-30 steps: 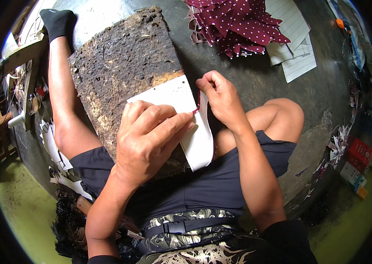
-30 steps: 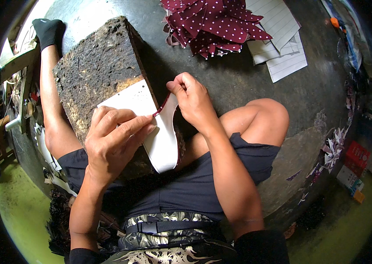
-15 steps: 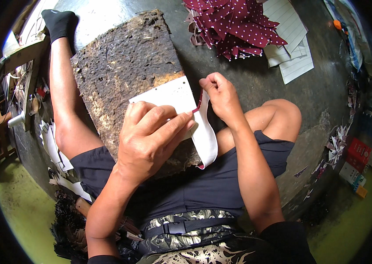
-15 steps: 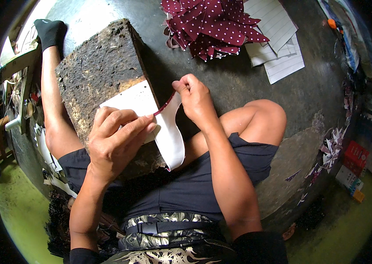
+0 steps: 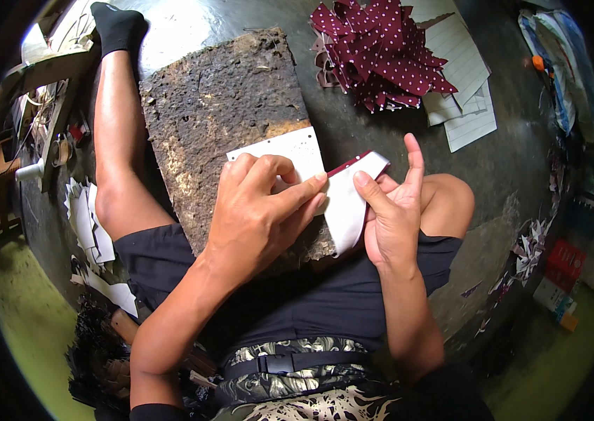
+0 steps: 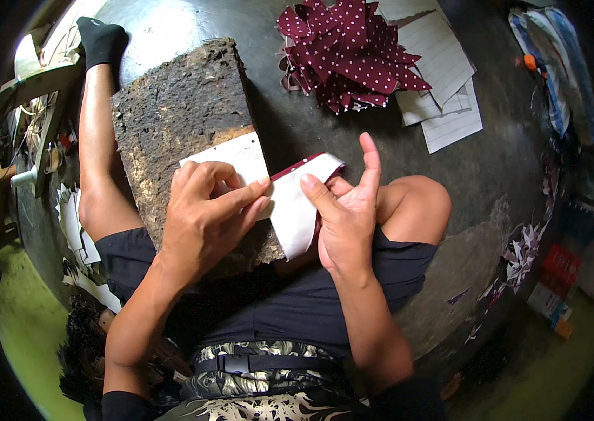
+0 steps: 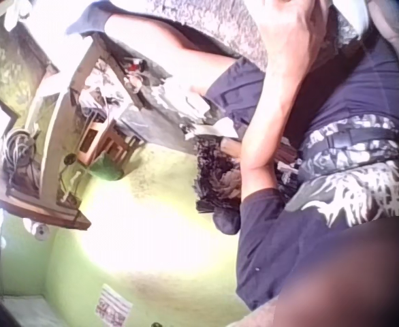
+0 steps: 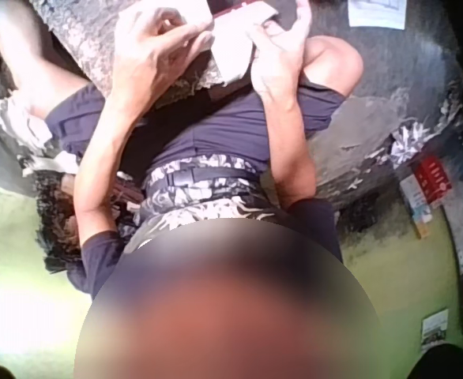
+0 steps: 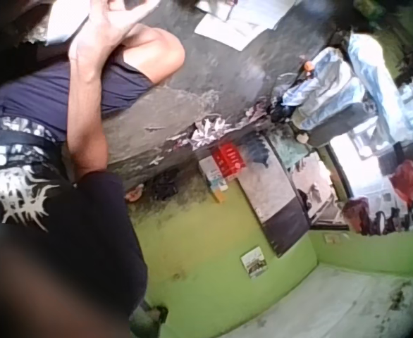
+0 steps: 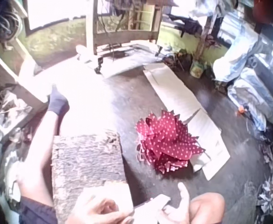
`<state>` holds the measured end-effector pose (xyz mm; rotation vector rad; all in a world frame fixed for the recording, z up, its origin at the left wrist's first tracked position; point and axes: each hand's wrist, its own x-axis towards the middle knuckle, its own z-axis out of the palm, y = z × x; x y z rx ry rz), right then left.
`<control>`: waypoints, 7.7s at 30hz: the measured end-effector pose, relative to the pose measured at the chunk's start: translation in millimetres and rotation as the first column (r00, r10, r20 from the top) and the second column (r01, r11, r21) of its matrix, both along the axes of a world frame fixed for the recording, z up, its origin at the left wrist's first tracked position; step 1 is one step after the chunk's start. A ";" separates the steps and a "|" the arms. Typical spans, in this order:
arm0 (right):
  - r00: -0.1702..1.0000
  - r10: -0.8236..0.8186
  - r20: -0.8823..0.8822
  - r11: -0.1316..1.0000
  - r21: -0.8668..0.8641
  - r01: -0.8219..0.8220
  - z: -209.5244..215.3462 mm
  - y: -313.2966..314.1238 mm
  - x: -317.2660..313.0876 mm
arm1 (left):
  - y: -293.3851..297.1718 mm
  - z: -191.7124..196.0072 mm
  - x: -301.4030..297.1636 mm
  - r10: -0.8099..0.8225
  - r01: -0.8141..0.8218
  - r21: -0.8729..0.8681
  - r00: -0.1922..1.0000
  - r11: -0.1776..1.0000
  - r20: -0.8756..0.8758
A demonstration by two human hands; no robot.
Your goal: The person sits on the floor and repeatedly folds small white paper pieces around a maroon polka-dotted fabric piece, pressing the edges together by hand. They place each completed unit aside and continue the same folding and pressing sequence with new pieces.
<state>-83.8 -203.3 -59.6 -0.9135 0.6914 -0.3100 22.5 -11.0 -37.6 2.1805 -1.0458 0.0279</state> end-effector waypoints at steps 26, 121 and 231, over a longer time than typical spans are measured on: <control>0.910 0.218 -0.351 -0.342 -0.901 -0.266 -42.9 -75.5 83.7 | 14.3 1.7 -3.3 -0.073 0.074 -0.072 0.997 0.995 0.016; 0.879 0.439 -0.185 0.807 -0.349 -0.477 -6.9 -4.5 35.8 | -4.1 2.8 0.6 0.016 -0.016 0.004 0.999 1.000 0.034; 0.980 0.193 -0.044 0.975 -0.100 -0.196 -11.7 -4.4 36.7 | -1.3 13.7 13.9 -0.050 0.047 0.071 0.998 0.996 0.032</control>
